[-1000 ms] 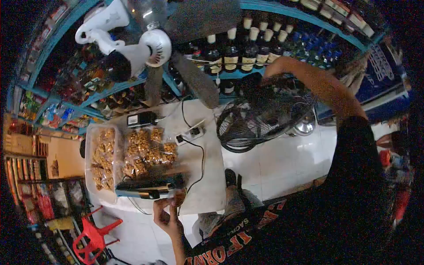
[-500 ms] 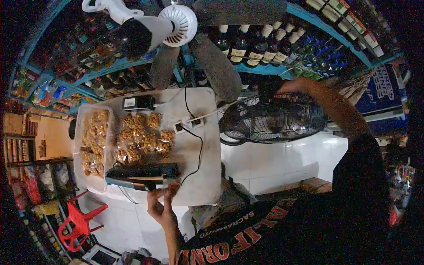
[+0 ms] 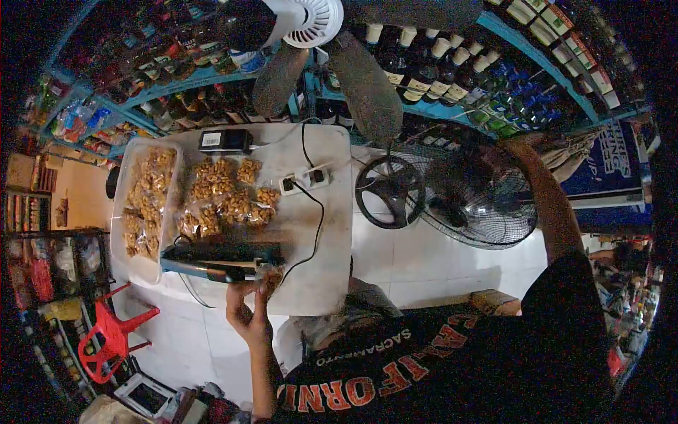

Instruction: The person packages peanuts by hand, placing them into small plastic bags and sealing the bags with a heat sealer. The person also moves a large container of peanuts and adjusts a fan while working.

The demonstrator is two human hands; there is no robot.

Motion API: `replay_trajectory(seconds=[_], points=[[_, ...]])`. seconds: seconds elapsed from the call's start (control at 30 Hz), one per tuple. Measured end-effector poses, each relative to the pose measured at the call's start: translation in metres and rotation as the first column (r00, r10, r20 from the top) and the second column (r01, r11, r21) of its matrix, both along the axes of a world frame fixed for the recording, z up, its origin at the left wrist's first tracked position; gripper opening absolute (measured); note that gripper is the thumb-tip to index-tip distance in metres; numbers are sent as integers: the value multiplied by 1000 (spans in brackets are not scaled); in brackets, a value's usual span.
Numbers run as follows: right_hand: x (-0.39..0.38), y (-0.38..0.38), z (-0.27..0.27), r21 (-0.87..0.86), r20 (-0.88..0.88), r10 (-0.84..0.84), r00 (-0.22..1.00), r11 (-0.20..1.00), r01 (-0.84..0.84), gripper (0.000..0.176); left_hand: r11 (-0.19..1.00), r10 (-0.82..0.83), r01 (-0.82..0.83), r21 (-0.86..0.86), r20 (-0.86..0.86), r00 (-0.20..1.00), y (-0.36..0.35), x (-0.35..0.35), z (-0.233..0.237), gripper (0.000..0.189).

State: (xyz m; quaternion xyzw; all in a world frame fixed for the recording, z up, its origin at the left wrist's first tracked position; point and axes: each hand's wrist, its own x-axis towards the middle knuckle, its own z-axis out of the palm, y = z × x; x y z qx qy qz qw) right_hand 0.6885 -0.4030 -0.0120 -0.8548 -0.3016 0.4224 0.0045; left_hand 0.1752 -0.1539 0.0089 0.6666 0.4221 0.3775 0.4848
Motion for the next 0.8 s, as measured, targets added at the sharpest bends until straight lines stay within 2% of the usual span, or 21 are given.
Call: replay_trajectory(seconds=[0.07, 0.23, 0.3, 0.4, 0.6, 0.63, 0.67, 0.73, 0.77, 0.8], points=[[15, -11, 3, 102, -1, -29, 1000, 994, 29, 41, 986, -78, 96, 138, -131, 988, -1, -1, 2, 6], [-7, -27, 15, 369, -11, -120, 993, 922, 115, 41, 981, -69, 89, 173, -121, 990, -10, -4, 9, 8], [-14, -15, 19, 474, -18, -176, 984, 865, 163, 41, 978, -87, 107, 180, -115, 990, -10, -5, 12, 8], [-2, -36, 36, 622, -25, -278, 960, 748, 232, 41, 976, -115, 131, 172, -96, 989, -8, -7, 15, 8], [-27, -57, 70, 855, -73, -518, 852, 408, 321, 42, 964, -170, 168, 207, -10, 985, 7, -14, 17, 9], [-49, -60, 80, 883, -83, -558, 826, 343, 321, 42, 957, -221, 217, 195, -2, 975, 11, -16, 19, 9], [-78, -63, 85, 887, -79, -586, 806, 329, 325, 42, 946, -271, 265, 185, 6, 963, 17, -19, 20, 9], [-189, -30, 103, 899, -306, -748, 589, -23, 437, 41, 916, -365, 356, 182, 15, 931, 31, -26, 14, 9], [-221, -32, 88, 874, -401, -653, 642, -63, 482, 42, 892, -426, 417, 171, 13, 905, 38, -33, 11, 9], [-253, -33, 65, 859, -413, -686, 599, -76, 506, 44, 884, -441, 441, 153, -37, 897, 41, -36, 17, 8]])
